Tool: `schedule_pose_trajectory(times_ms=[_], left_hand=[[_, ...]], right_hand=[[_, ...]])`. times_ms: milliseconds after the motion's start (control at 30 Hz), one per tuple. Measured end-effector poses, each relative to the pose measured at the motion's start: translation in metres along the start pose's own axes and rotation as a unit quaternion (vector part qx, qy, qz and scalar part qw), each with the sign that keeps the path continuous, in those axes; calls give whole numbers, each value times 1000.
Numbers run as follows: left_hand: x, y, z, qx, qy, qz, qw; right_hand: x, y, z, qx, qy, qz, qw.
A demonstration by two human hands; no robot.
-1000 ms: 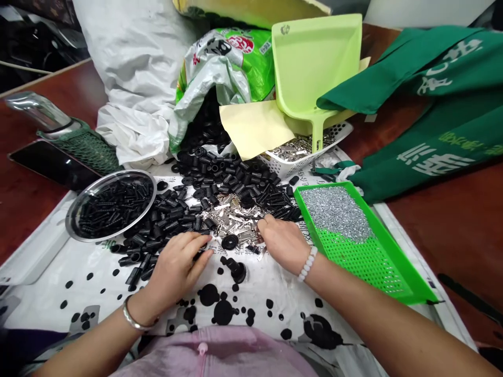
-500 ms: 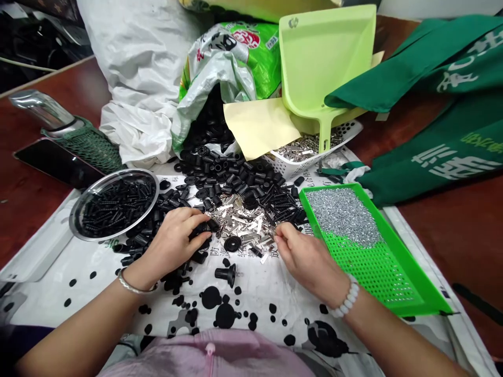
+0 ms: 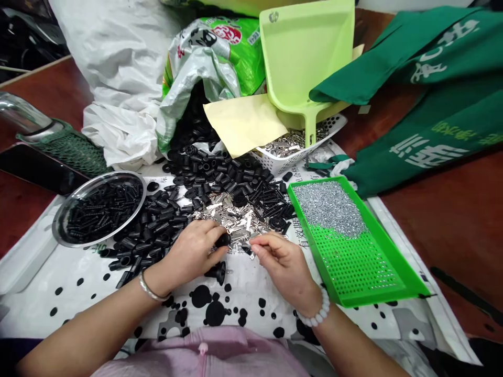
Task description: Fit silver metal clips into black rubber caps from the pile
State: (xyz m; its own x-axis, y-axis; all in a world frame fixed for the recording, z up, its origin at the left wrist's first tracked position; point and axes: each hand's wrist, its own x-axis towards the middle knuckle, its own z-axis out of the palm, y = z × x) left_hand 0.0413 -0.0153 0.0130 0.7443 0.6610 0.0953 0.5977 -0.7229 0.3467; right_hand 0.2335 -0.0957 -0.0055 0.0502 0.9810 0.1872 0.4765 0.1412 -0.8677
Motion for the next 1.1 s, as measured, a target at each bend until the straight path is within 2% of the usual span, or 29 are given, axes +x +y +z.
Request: schedule_pose_trajectory(times_ms=[67,100,133,167,233,300,367,433,500,600,667,733,867,933,1000,1100], left_hand=[[-7,-3,-5,-159,39,-62,985],[-11,-4,-8,-258,50,-106,959],[-16,-5,-10,-361,51,-150,919],[-21,-6,-11,-460,46,-187,867],[-30,-5,-10,-620,27,-231,749],[-37,-4,-7,-720,14,-247,648],[-43,-1,-2,-774,13,-266,575],[-47,2,3,-797,15,-281,535],[-51,6,8,-800,19,-291,525],[-59,13,13,-794,22,-296,531],[-67,16,16,-782,14,-288,552],[-77,17,16,-740,0,-270,617],[-90,12,4,-546,-8,-192,815],[-90,8,-5,-439,-38,-126,889],[-86,6,-12,-345,-101,-50,932],[-75,9,-14,-228,-171,41,958]], right_hand=[[-6,1,1,-88,-18,-46,995],[-9,1,2,-137,-33,-68,988],[-13,1,2,-180,-54,-86,978],[-17,0,3,-209,-80,-98,970],[-22,-1,4,-233,-126,-104,959],[-23,-1,6,-244,-145,-101,954],[-21,-1,9,-276,-152,-100,944],[-18,-1,15,-328,-172,-97,924],[-17,1,23,-371,-188,-91,905],[-19,2,33,-391,-180,-84,899],[-19,1,35,-391,-175,-79,900],[-18,0,33,-379,-177,-76,905],[-8,-1,19,-341,-175,-71,921],[-2,-1,12,-304,-158,-66,937],[2,0,6,-253,-136,-56,956],[4,-3,0,-178,-92,-17,980]])
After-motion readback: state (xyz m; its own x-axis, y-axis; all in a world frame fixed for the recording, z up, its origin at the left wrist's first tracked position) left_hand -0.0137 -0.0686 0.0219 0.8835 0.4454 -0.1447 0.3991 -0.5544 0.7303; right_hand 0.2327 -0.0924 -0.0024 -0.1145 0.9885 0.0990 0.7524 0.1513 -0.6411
